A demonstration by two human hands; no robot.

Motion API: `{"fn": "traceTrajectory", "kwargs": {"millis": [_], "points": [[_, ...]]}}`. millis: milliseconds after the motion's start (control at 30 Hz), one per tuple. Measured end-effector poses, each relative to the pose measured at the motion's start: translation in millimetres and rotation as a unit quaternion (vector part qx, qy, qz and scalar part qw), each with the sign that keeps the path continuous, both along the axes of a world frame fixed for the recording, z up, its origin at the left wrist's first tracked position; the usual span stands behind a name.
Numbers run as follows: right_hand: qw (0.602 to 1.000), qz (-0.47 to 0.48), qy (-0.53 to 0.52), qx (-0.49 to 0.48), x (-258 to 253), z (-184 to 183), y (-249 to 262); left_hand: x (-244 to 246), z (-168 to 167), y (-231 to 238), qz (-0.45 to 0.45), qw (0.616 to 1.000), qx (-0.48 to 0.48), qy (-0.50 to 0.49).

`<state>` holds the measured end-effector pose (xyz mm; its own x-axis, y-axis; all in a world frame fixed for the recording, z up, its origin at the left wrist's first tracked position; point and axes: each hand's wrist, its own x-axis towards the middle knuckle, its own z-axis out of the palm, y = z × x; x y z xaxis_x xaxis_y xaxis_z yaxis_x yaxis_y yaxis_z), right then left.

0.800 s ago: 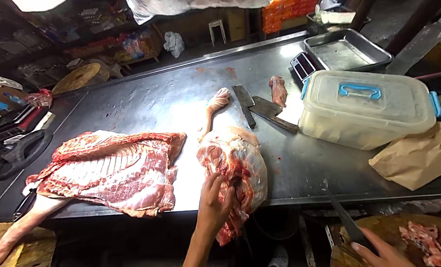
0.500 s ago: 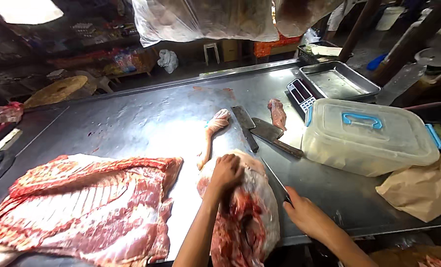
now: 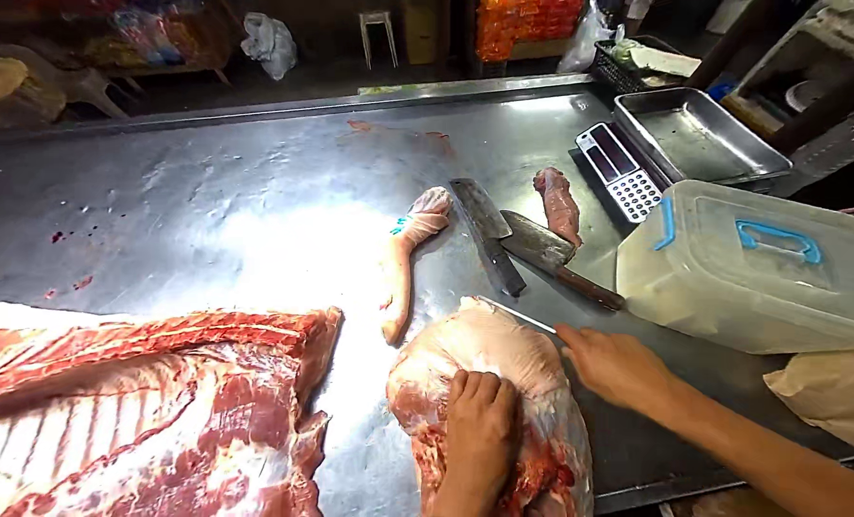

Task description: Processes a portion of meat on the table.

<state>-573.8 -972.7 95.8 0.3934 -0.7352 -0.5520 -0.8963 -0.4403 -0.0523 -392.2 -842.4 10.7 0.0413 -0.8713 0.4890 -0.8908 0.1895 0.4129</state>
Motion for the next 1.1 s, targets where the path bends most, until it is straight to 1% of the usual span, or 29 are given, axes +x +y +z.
{"fn": "traceTrajectory", "kwargs": {"millis": [33,67,133,200,233,300,367,433,500,567,667,767,833,900,933,1000,1033,1100], "points": [[1.0,-0.014,0.012,0.004,0,4,-3,-1,1,0,0.001,1.0,-0.007,-0.005],[1.0,-0.009,-0.003,-0.007,1,8,3,-2,1,0,0.004,1.0,-0.02,-0.007],[0.996,0.049,-0.059,-0.04,1,11,33,-6,-1,6,0.012,0.999,-0.047,-0.009],[0.99,0.106,-0.087,-0.043,-1,5,49,-7,-1,9,0.016,0.998,-0.059,-0.016],[0.987,0.117,-0.097,-0.045,-4,-3,44,-8,-1,8,0.021,0.998,-0.056,-0.027],[0.988,0.095,-0.113,-0.041,-10,-12,22,-9,3,5,0.034,0.997,-0.033,-0.054],[0.996,0.046,-0.079,-0.006,-12,-6,0,-13,6,5,0.056,0.996,-0.015,-0.068],[0.997,0.04,-0.067,-0.001,-18,-3,-6,-17,8,10,0.077,0.995,-0.015,-0.063],[0.988,0.095,-0.115,-0.026,-24,-2,6,-22,8,13,0.105,0.992,-0.027,-0.06],[0.971,0.168,-0.164,-0.042,-25,-5,20,-26,7,14,0.12,0.991,-0.032,-0.056],[0.956,0.25,-0.153,-0.018,-15,-10,19,-30,6,13,0.121,0.991,-0.023,-0.056],[0.959,0.258,-0.117,0.011,-6,-11,-10,-33,5,8,0.122,0.991,0.003,-0.063],[0.972,0.221,-0.075,0.006,-1,-3,-38,-34,5,4,0.12,0.991,0.011,-0.062],[0.982,0.185,-0.033,-0.005,0,2,-59,-34,3,7,0.117,0.991,-0.008,-0.059],[0.98,0.194,-0.044,-0.018,-1,4,-58,-33,3,7,0.116,0.991,-0.019,-0.057],[0.961,0.258,-0.103,-0.021,-2,6,-35,-33,2,8,0.118,0.992,-0.024,-0.046],[0.951,0.285,-0.118,-0.006,-3,3,-22,-33,1,9,0.118,0.992,-0.019,-0.041],[0.943,0.299,-0.147,-0.004,-1,-11,-25,-31,2,7,0.12,0.992,-0.001,-0.032]]}}
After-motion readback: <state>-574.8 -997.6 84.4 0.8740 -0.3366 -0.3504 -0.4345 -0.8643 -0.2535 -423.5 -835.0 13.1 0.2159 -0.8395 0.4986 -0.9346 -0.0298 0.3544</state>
